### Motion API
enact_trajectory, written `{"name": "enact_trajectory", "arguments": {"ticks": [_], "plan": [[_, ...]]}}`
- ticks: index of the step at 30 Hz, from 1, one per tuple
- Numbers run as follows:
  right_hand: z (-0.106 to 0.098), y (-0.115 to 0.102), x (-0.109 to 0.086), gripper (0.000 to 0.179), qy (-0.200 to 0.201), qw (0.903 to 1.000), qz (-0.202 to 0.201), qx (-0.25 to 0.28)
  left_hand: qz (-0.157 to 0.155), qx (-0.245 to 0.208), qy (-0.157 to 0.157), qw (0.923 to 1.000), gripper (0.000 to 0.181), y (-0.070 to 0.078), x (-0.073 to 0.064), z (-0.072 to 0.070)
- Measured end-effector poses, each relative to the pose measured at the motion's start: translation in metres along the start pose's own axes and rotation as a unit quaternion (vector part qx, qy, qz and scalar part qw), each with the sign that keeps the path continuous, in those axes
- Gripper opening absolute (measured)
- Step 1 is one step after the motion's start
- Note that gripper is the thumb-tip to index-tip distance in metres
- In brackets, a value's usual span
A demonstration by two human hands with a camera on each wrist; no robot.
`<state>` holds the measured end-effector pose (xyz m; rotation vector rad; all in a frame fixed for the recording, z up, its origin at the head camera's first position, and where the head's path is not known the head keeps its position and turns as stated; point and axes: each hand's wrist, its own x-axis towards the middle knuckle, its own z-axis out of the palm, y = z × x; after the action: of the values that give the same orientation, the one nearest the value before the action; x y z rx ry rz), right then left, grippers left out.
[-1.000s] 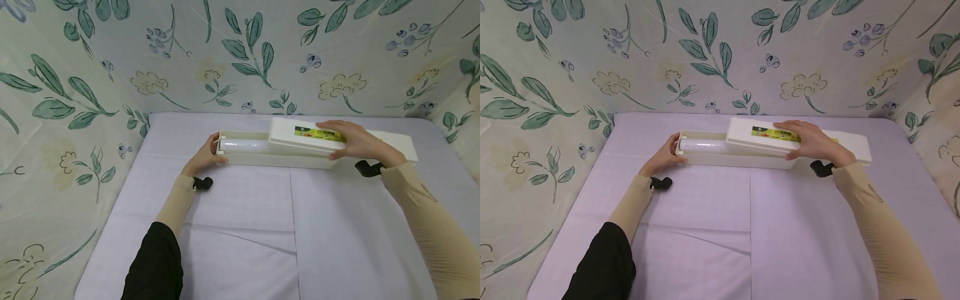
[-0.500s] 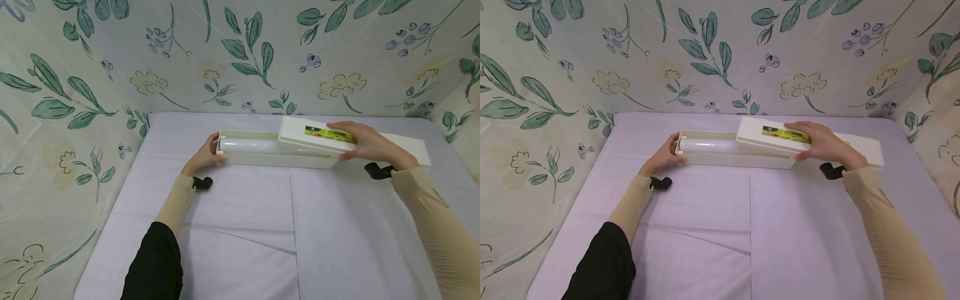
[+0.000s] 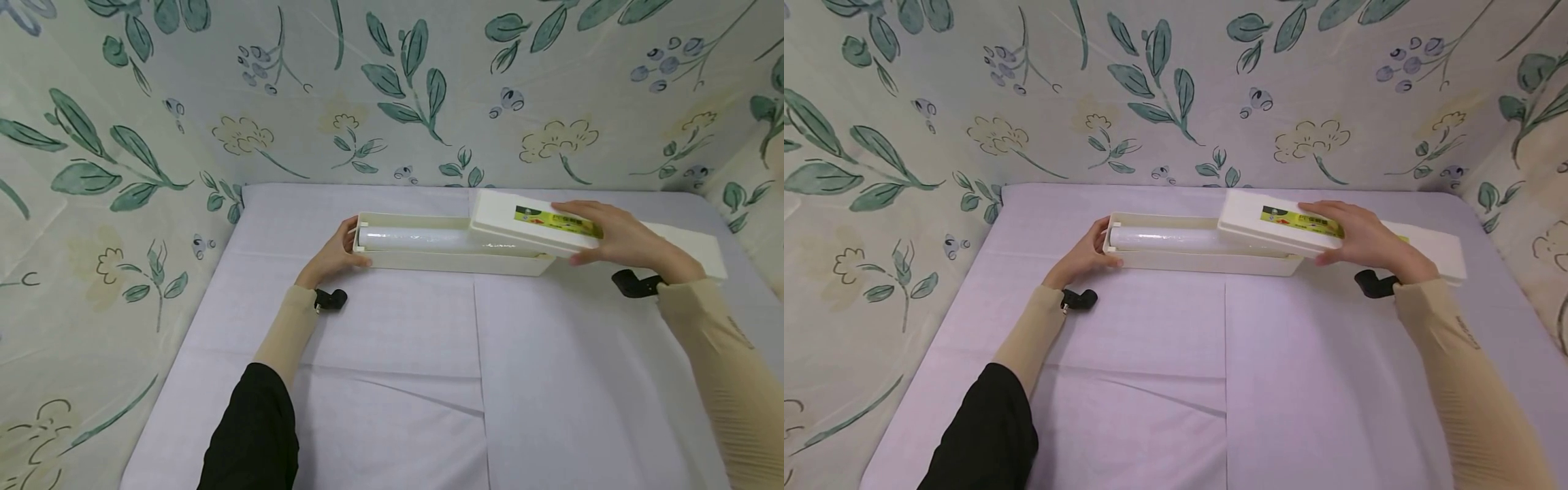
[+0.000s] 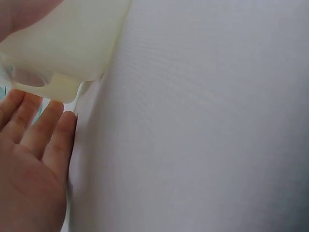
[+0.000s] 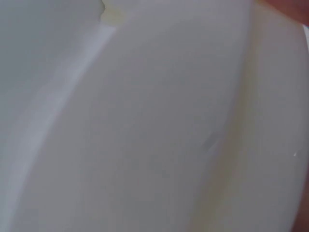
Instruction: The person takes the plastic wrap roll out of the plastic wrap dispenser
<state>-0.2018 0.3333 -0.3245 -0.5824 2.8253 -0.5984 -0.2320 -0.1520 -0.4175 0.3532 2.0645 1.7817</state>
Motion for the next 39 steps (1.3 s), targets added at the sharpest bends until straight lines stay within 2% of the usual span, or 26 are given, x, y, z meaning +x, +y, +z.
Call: {"name": "enact_trajectory", "arguments": {"ticks": [17,39], "plan": [[-0.002,0.019,-0.017,0.101,0.008,0.9994,0.033,0.012,-0.001,-0.006,-0.002,1.0,0.102,0.0,0.0,0.0],[-0.003,0.045,-0.044,0.104,0.024,0.9972,0.068,0.019,-0.009,0.014,0.003,0.9999,0.102,0.002,-0.001,0.001]]}}
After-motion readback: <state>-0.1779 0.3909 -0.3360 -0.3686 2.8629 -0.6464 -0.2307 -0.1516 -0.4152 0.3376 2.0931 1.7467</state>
